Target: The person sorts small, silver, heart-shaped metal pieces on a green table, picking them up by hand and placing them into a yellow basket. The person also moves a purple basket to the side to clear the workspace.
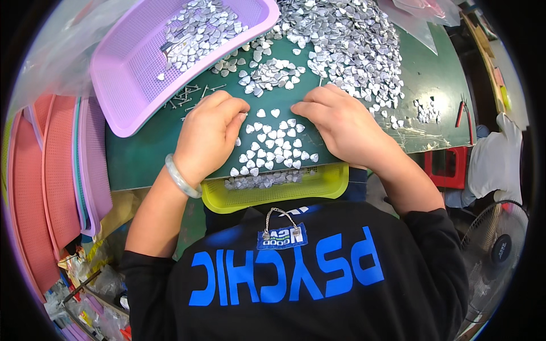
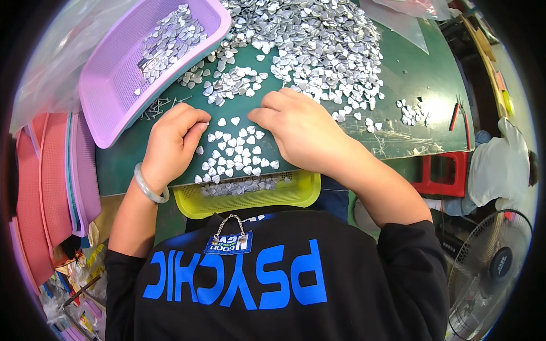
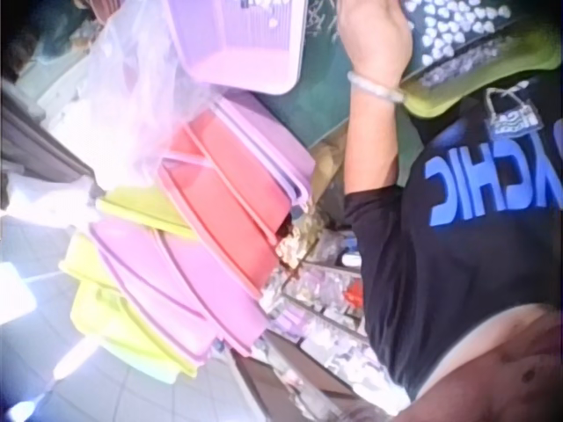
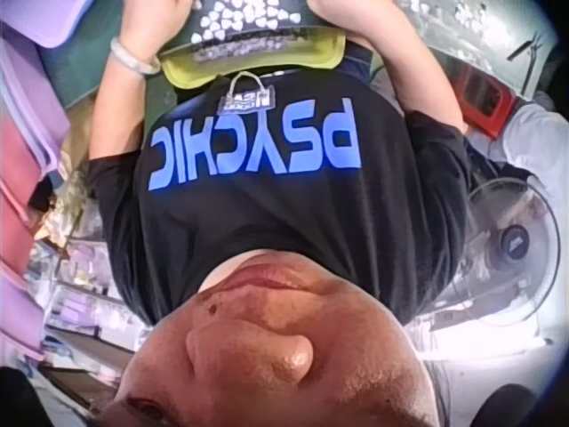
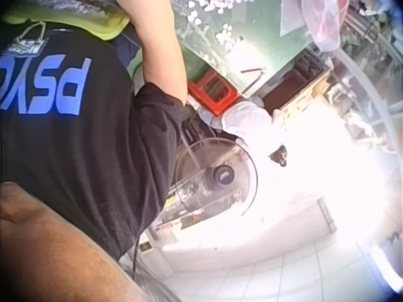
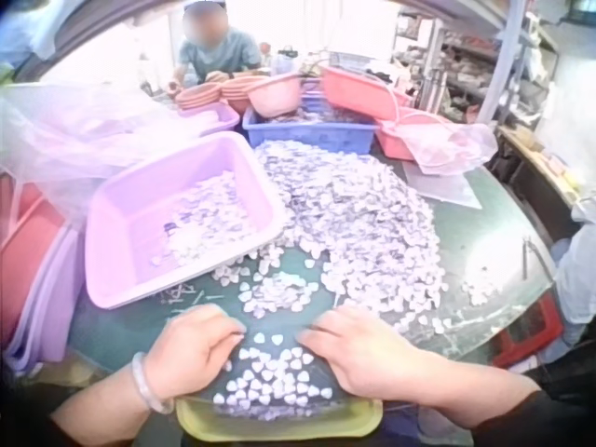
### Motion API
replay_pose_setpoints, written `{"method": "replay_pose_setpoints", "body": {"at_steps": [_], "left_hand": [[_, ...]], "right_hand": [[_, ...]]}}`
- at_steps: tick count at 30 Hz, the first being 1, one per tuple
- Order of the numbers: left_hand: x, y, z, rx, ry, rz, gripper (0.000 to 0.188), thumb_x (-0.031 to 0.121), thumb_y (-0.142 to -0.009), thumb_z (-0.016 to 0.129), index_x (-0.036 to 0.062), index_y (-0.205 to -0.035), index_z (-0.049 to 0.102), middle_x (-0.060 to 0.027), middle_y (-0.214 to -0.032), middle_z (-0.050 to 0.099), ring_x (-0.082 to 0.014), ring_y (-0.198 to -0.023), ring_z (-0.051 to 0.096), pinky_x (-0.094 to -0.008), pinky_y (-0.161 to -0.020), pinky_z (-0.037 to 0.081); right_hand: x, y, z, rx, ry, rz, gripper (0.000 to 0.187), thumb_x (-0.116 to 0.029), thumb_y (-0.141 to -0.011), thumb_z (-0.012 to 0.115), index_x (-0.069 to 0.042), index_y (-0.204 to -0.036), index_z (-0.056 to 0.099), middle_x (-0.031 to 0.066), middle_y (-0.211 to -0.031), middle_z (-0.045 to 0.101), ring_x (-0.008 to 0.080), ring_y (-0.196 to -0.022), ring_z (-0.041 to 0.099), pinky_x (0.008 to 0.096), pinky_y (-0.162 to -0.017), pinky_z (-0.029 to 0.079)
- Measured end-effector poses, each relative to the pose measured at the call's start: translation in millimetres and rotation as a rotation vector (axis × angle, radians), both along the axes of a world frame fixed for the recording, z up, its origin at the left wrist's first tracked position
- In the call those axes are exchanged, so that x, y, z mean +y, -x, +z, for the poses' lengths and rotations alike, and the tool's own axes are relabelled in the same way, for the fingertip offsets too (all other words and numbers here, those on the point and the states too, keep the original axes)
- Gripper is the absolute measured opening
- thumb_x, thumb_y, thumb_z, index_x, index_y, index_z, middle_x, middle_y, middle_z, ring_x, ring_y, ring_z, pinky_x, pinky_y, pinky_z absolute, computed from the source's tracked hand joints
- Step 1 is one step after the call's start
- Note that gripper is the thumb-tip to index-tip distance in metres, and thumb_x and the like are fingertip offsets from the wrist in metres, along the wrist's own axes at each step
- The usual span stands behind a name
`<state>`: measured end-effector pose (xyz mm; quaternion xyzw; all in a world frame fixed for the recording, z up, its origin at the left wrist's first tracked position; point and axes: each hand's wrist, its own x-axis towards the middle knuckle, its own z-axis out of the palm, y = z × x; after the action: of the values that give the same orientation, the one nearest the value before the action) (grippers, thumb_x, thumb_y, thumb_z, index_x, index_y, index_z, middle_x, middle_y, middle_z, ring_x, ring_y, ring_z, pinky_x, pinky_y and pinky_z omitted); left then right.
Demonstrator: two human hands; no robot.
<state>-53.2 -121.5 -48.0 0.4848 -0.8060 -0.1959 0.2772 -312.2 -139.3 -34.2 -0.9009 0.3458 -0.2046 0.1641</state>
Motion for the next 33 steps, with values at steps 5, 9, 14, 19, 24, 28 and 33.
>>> {"method": "replay_pose_setpoints", "body": {"at_steps": [5, 9, 14, 19, 24, 28, 33], "left_hand": [[11, -13, 2, -0.004, -0.018, 0.0, 0.013, -0.003, -0.085, 0.064, -0.0006, -0.098, 0.068, -0.0113, -0.085, 0.06, -0.0267, -0.079, 0.06, -0.0329, -0.072, 0.049], [22, -17, 5, 0.006, 0.002, -0.021, 0.02, -0.005, -0.084, 0.062, -0.0012, -0.103, 0.069, -0.012, -0.095, 0.063, -0.0286, -0.086, 0.06, -0.0338, -0.078, 0.049], [40, -17, 7, -0.058, 0.067, -0.049, 0.029, -0.008, -0.082, 0.058, -0.0007, -0.108, 0.068, -0.0133, -0.108, 0.064, -0.0316, -0.098, 0.059, -0.0365, -0.086, 0.048], [50, -25, 6, -0.138, 0.118, -0.069, 0.04, -0.01, -0.073, 0.055, 0.0, -0.109, 0.069, -0.0116, -0.113, 0.063, -0.0321, -0.105, 0.057, -0.0426, -0.095, 0.043], [62, -26, 6, -0.169, 0.106, -0.068, 0.044, -0.009, -0.072, 0.054, 0.0022, -0.113, 0.069, -0.013, -0.121, 0.062, -0.0349, -0.114, 0.054, -0.0434, -0.1, 0.041], [70, -28, 5, -0.206, 0.08, -0.062, 0.043, -0.006, -0.074, 0.055, 0.0054, -0.114, 0.07, -0.0124, -0.125, 0.061, -0.0353, -0.117, 0.052, -0.0442, -0.101, 0.04], [76, -26, 5, -0.234, 0.082, -0.061, 0.043, -0.004, -0.076, 0.057, 0.007, -0.115, 0.069, -0.0096, -0.127, 0.061, -0.035, -0.117, 0.052, -0.0443, -0.101, 0.04]], "right_hand": [[3, -1, -1, -0.018, 0.022, 0.005, 0.028, 0.0, -0.079, 0.058, -0.003, -0.105, 0.069, 0.0105, -0.095, 0.061, 0.0312, -0.093, 0.058, 0.0397, -0.084, 0.049], [8, 3, 1, -0.002, 0.008, 0.016, 0.029, 0.002, -0.081, 0.059, -0.002, -0.108, 0.068, 0.0118, -0.101, 0.061, 0.0322, -0.095, 0.058, 0.04, -0.085, 0.049], [14, 10, 1, -0.012, -0.011, 0.038, 0.03, 0.004, -0.081, 0.058, -0.002, -0.109, 0.067, 0.0129, -0.11, 0.062, 0.0338, -0.1, 0.058, 0.042, -0.089, 0.047], [20, 18, -1, 0.014, 0.029, 0.069, 0.035, 0.001, -0.082, 0.059, -0.004, -0.117, 0.065, 0.012, -0.129, 0.06, 0.0342, -0.119, 0.054, 0.0463, -0.102, 0.042], [28, 24, 4, 0.221, 0.023, 0.098, 0.044, -0.016, -0.09, 0.063, -0.007, -0.133, 0.057, 0.0087, -0.146, 0.049, 0.0321, -0.139, 0.04, 0.0524, -0.115, 0.028], [33, 27, 3, 0.293, 0.06, 0.112, 0.051, -0.027, -0.091, 0.064, -0.008, -0.138, 0.053, 0.0089, -0.152, 0.042, 0.0309, -0.144, 0.034, 0.0533, -0.118, 0.024], [38, 25, -2, 0.343, 0.021, 0.145, 0.058, -0.034, -0.091, 0.065, -0.008, -0.14, 0.05, 0.0084, -0.154, 0.041, 0.0287, -0.146, 0.032, 0.053, -0.119, 0.021]]}}
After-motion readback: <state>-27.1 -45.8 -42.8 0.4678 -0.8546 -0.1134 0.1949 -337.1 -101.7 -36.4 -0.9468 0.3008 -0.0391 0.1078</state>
